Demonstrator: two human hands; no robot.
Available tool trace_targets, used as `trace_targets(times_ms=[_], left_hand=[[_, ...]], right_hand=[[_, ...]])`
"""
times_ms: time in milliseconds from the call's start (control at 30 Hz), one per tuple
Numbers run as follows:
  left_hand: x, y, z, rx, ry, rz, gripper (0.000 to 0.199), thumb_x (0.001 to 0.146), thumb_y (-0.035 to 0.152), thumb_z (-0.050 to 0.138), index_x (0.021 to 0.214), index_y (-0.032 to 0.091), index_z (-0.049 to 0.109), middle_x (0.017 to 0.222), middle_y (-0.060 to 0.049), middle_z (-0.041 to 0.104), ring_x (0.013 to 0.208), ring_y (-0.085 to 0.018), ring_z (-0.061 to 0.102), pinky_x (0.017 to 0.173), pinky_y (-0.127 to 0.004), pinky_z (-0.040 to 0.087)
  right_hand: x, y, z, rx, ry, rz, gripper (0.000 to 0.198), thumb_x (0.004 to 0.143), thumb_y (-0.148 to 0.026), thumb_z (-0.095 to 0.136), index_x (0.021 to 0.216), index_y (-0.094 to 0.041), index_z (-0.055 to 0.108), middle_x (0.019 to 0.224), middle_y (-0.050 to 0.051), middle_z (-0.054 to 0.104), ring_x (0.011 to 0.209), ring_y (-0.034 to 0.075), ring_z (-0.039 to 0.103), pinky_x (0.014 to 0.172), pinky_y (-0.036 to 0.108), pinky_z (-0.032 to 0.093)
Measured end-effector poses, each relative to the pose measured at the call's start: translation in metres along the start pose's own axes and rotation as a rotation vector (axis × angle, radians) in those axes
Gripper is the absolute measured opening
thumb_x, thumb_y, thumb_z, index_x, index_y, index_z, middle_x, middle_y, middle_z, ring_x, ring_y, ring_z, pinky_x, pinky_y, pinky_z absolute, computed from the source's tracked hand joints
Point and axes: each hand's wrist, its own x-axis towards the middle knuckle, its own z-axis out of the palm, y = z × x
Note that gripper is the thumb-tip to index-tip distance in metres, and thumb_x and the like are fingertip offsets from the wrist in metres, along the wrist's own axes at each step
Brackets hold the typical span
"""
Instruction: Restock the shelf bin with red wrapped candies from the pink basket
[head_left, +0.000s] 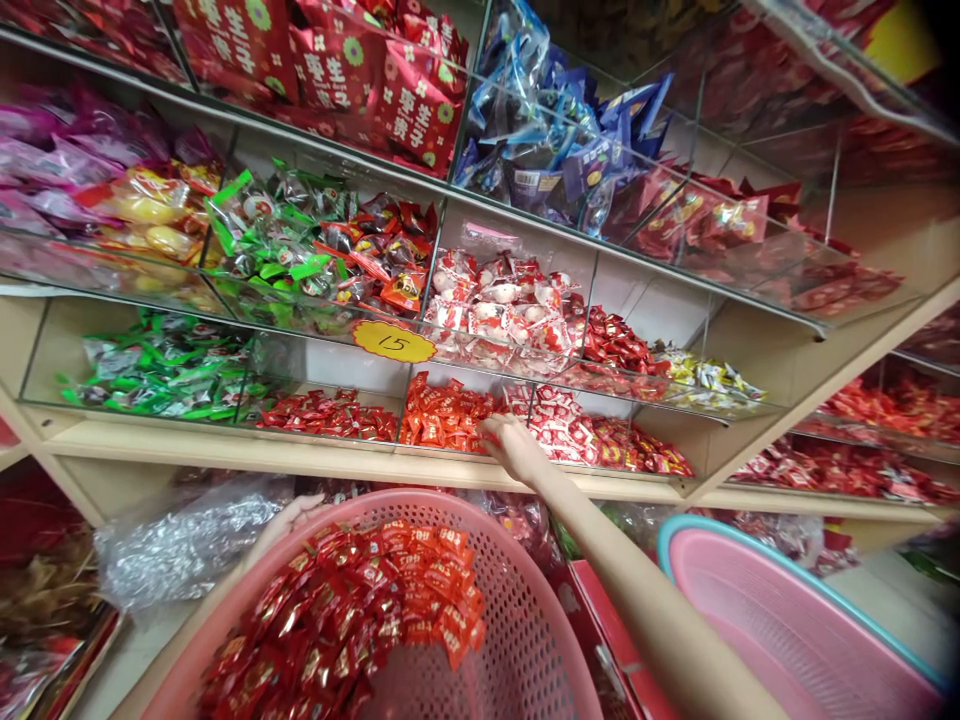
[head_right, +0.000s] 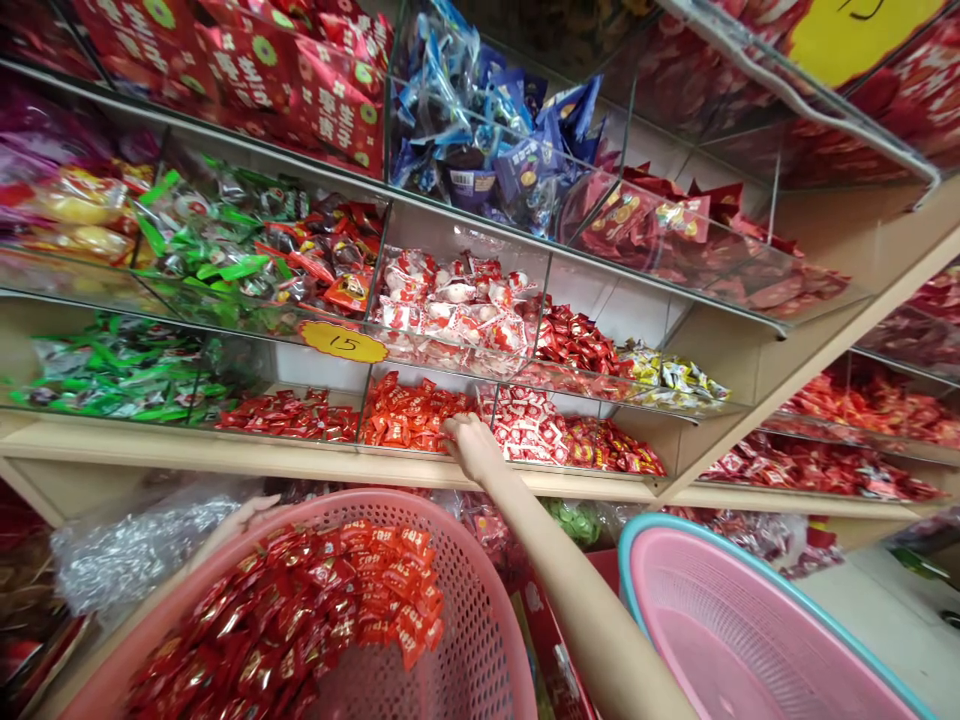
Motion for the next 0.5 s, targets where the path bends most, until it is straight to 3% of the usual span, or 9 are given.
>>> trace_targets(times_ms=[167,400,500], left_hand=[[-0.002,0.001,0.003,-0.013,0.056,0.002,0.03,0.103,0.029,0.07,0.1,0.006,0.089,0.095,-0.014,0.091,0.08,-0.026,0.087,0.083,-0.031,0.068],[-0.004,0.002,0.006,-0.048,0.04,-0.014,0.025,0.101,0.029,0.073,0.099,0.008,0.086,0.092,-0.014,0.09,0.08,-0.028,0.087,0.085,-0.032,0.067],[-0.005,0.003,0.005,-0.027,0.044,-0.017,0.028,0.103,0.029,0.069,0.101,0.007,0.086,0.094,-0.015,0.09,0.082,-0.029,0.087,0.087,-0.034,0.068]], right_hand=[[0.008,0.014,0.005,0.064,-0.109,-0.016,0.024,0.104,-0.005,0.069,0.105,-0.02,0.088,0.117,0.012,0.085,0.116,0.026,0.077,0.105,0.034,0.052],[0.017,0.015,-0.005,-0.03,-0.254,0.046,0.022,0.107,-0.02,0.075,0.124,-0.021,0.087,0.13,0.015,0.085,0.128,0.029,0.078,0.103,0.031,0.055],[0.025,0.016,-0.011,-0.071,-0.301,0.038,0.022,0.104,-0.018,0.077,0.122,-0.023,0.088,0.13,0.014,0.085,0.127,0.028,0.078,0.102,0.029,0.055]])
